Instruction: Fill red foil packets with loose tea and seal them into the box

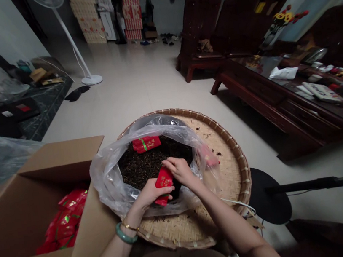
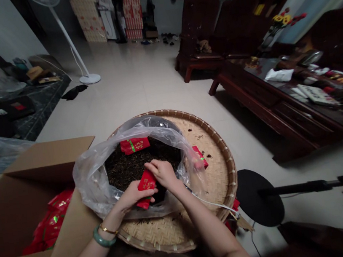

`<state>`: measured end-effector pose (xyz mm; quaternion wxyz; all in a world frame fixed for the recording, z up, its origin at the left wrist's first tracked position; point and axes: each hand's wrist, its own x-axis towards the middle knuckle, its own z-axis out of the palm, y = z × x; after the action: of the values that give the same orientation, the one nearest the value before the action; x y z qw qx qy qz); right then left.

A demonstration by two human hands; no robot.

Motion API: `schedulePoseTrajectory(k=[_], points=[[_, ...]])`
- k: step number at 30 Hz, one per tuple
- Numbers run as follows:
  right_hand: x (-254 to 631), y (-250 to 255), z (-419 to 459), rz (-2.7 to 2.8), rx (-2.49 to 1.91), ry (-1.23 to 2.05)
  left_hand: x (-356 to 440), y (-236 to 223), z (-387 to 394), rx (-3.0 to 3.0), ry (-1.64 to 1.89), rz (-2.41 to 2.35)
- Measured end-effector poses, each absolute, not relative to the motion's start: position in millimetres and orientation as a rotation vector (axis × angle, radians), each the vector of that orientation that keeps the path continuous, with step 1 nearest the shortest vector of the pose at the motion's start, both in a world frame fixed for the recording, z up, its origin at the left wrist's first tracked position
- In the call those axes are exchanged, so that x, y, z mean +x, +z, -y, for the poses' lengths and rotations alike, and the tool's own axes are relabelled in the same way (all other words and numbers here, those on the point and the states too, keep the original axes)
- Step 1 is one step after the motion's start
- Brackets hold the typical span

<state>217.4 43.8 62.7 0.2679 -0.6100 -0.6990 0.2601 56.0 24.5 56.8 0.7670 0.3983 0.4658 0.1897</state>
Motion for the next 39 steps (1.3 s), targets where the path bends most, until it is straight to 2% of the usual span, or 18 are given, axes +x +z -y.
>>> schedulePoseTrajectory(k=[7, 11, 18, 23, 27, 39], points=[[251.1, 41.5, -5.4, 2.234, -2.032, 0.378, 47.9, 51.1, -29.7, 0.773, 0.539, -1.043], [248.4, 23.9, 3.4, 2.208, -2.12, 0.317, 49.4, 53.1, -29.7, 0.764, 0.567, -1.037], [265.2, 21.1, -3.8, 1.826, -1.886, 0.67, 42.4, 53.1, -27.4, 0.795, 0.606, -1.027], [277.6, 47.3, -7.8, 1.62, -1.573, 1.007, 42.1, 48.0, -26.2, 0.862, 0.553, -1.017], [263.2, 70.6, -12.5, 1.708, -1.425, 1.215, 48.2, 48.7, -25.9, 0.94, 0.527, -0.965], [241.8, 87.1, -20.2, 1.73, -1.41, 1.265, 50.2, 50.4, -22.4, 0.997, 0.444, -0.987]])
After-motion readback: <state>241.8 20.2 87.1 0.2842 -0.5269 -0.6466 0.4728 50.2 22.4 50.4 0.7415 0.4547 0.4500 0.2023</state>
